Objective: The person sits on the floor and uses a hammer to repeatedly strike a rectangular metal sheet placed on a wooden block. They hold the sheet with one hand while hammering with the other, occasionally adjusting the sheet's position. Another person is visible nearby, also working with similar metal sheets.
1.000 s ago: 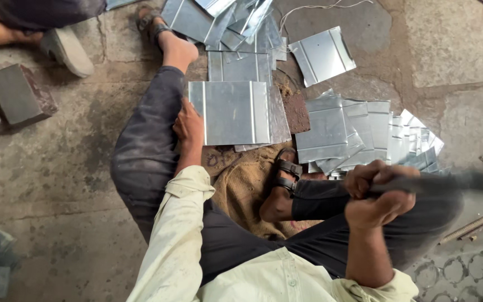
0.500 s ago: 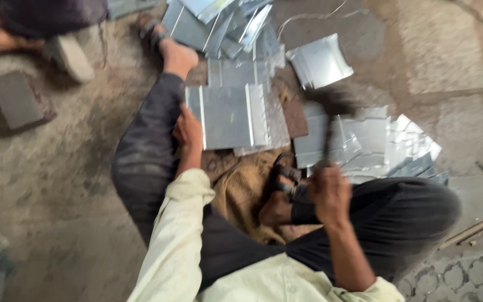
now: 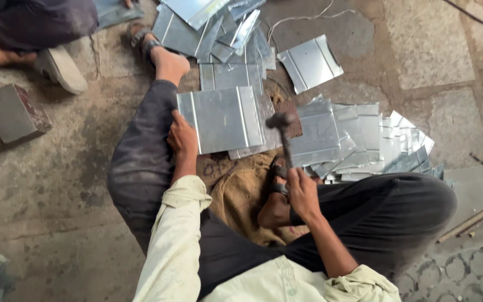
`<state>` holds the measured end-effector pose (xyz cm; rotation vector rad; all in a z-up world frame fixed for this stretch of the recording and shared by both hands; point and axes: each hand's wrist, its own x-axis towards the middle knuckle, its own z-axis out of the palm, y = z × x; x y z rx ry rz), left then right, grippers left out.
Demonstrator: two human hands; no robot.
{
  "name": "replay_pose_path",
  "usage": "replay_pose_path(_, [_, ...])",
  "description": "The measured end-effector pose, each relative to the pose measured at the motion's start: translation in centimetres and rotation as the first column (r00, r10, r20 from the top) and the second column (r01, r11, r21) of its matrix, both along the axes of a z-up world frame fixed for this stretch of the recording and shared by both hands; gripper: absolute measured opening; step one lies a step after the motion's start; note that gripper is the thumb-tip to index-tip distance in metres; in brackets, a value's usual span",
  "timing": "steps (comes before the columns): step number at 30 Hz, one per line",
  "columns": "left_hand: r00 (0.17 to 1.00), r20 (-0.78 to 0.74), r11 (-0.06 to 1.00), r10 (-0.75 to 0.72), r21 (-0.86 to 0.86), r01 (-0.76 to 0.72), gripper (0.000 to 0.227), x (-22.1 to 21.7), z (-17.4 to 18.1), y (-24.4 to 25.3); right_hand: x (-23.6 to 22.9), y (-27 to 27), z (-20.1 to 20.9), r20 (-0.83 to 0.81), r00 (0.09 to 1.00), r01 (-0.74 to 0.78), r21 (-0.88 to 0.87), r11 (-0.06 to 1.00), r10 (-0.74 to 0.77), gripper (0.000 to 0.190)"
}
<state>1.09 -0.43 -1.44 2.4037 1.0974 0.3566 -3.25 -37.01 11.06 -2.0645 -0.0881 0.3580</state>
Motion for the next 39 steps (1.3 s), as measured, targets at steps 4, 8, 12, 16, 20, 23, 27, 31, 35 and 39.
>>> replay_pose_path(4, [0.999,-0.043,1.0,-0.01,-0.026,0.009,0.025,-0.9,0.0,-0.4,-1.9,-0.4,2.5,0.112,0.994,-0.022,0.211,0.977,-0.001,0.037])
replay_pose_path(8, [0.999,-0.04,0.998,-0.025,-0.053,0.023,0.02,-0.8,0.7,-0.4,-2.4,-0.1,-0.4,0.18,0.98,-0.088,0.008,0.996,0.086,0.034])
replay_pose_path(12, [0.997,-0.075,0.999,-0.023,-0.05,0.019,0.022,-0.7,0.8,0.2,-1.2,-0.3,-3.5,-0.168,0.986,-0.005,-0.104,0.995,-0.013,0.041])
replay_pose_path(16, [0.993,-0.117,0.997,-0.02,-0.08,0.011,0.025,-1.8,0.4,-0.6,-1.6,-1.2,-3.9,-0.323,0.939,0.105,-0.058,0.993,-0.118,0.044])
replay_pose_path(20, [1.0,-0.02,0.994,0.016,-0.112,-0.018,0.024,-1.2,0.9,-0.4,-0.4,-0.6,-3.1,-0.54,0.83,0.259,0.146,0.955,-0.143,0.043])
replay_pose_path(23, [0.994,0.104,0.978,0.038,-0.207,-0.016,0.024,-1.4,-1.1,0.4,-0.2,-0.5,-2.5,-0.559,0.818,0.282,0.185,0.941,-0.135,0.046])
replay_pose_path(27, [0.967,0.252,0.963,0.041,-0.269,0.029,0.026,-1.8,-5.0,1.4,-0.4,-0.3,-2.3,-0.614,0.772,0.383,0.242,0.892,-0.165,0.044])
replay_pose_path(31, [0.885,0.377,0.927,0.275,-0.349,-0.139,0.038,-2.1,-7.4,-1.3,-0.2,-0.2,-2.0,-0.65,0.737,0.482,0.315,0.818,-0.184,0.043])
replay_pose_path(35, [0.84,0.065,0.452,0.538,-0.864,-0.223,0.058,-5.9,-5.3,-10.6,0.3,-0.2,-0.8,-0.678,0.683,0.569,0.261,0.779,-0.271,0.038])
replay_pose_path(39, [0.952,0.192,0.484,0.239,-0.874,0.054,0.035,-10.7,0.4,-20.1,0.7,-0.8,-1.0,-0.556,0.769,0.545,0.314,0.777,-0.315,0.04])
